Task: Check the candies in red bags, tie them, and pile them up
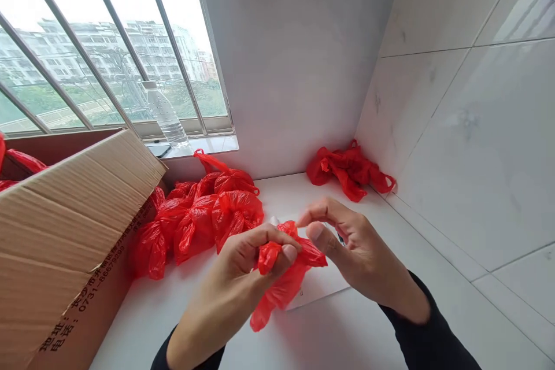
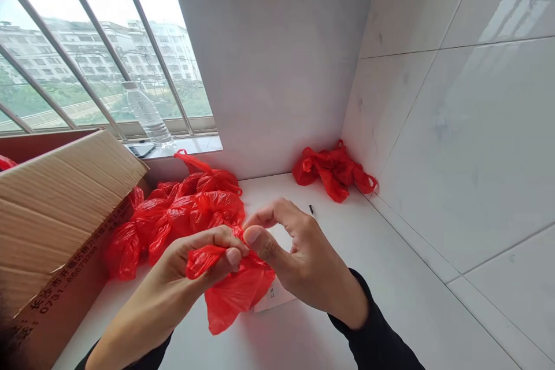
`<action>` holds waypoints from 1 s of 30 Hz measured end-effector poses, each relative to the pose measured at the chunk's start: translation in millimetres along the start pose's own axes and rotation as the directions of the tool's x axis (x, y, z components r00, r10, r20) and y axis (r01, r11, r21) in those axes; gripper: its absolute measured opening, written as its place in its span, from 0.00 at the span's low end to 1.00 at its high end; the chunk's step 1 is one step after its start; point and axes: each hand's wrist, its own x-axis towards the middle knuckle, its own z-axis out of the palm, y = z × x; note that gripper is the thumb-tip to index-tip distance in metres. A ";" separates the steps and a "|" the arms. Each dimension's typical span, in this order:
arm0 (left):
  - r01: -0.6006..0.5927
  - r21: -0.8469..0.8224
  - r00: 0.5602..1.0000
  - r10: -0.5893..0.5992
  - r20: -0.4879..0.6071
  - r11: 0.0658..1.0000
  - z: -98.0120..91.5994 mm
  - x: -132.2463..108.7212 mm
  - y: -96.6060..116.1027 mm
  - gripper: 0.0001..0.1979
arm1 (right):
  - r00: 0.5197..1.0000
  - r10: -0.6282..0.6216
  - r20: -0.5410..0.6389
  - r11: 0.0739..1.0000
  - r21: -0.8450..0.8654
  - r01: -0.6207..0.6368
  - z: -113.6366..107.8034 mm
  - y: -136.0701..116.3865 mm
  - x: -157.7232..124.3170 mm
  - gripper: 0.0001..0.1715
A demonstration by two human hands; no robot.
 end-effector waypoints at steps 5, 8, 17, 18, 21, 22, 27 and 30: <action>-0.128 0.340 0.987 0.152 -0.043 0.932 -3.8 0.0 -5.0 0.14 | 0.983 0.023 0.184 0.992 0.120 -0.046 11.3 21.0 17.7 0.27; -0.224 0.531 0.943 0.319 -0.093 0.817 -8.1 2.2 -12.0 0.21 | 0.983 0.069 0.169 0.986 0.138 -0.093 15.6 33.2 23.5 0.30; -0.368 0.712 0.798 0.596 -0.088 0.598 -9.1 7.3 -15.4 0.20 | 0.916 0.068 0.394 0.892 0.388 -0.233 21.0 53.3 25.8 0.23; -0.375 0.709 0.803 0.592 -0.074 0.598 -10.0 7.2 -15.2 0.21 | 0.935 0.059 0.350 0.901 0.384 -0.201 20.6 51.0 26.3 0.21; -0.389 0.686 0.821 0.569 -0.045 0.614 -14.9 6.4 -15.0 0.23 | 0.968 0.026 0.250 0.918 0.378 -0.122 19.4 42.3 27.7 0.17; -0.380 0.680 0.838 0.545 -0.035 0.627 -17.0 6.1 -15.0 0.24 | 0.970 0.019 0.242 0.915 0.388 -0.114 19.4 40.1 28.2 0.16; -0.268 0.690 0.927 0.375 -0.006 0.672 -25.8 4.8 -15.9 0.21 | 0.972 0.040 0.233 0.905 0.404 -0.134 22.9 40.3 30.0 0.17; -0.180 0.647 0.955 0.288 -0.065 0.741 -28.3 5.2 -18.1 0.16 | 0.979 0.054 0.196 0.914 0.386 -0.128 24.0 42.7 31.2 0.18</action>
